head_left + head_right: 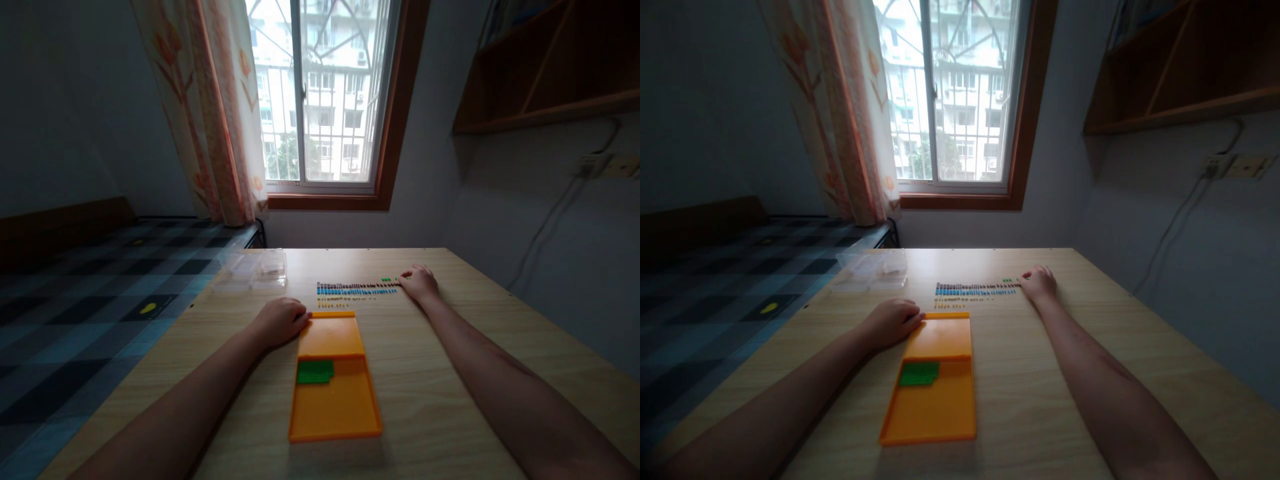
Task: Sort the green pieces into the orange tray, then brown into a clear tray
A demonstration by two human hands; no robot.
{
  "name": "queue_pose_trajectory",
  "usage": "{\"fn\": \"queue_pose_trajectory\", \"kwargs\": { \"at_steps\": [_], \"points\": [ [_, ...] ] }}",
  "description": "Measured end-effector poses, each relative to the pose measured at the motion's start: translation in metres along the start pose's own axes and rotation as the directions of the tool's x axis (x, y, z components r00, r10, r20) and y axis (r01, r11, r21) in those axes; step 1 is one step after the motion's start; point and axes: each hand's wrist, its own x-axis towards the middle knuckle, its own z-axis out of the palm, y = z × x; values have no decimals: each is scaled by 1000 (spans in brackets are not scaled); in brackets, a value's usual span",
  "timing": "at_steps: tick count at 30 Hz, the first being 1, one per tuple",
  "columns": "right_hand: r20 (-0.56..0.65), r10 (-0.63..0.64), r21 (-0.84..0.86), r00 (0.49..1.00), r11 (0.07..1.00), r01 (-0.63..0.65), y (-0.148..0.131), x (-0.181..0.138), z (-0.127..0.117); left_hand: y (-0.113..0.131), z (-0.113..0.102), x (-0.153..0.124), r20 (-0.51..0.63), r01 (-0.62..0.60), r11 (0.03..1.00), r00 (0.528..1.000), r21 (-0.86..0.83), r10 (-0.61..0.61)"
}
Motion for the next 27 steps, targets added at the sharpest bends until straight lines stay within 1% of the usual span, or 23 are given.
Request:
{"fn": "queue_pose_trajectory", "kwargs": {
  "at_steps": [7, 27],
  "points": [
    [12, 9, -4, 1000, 1000, -9, 1, 1, 2, 0, -1, 0, -1, 6, 1000, 1000, 4, -6],
    [16, -16, -15, 1000, 1000, 16, 1, 0, 0, 1, 1, 1, 5, 17, 999, 1000, 31, -17]
  ]
}}
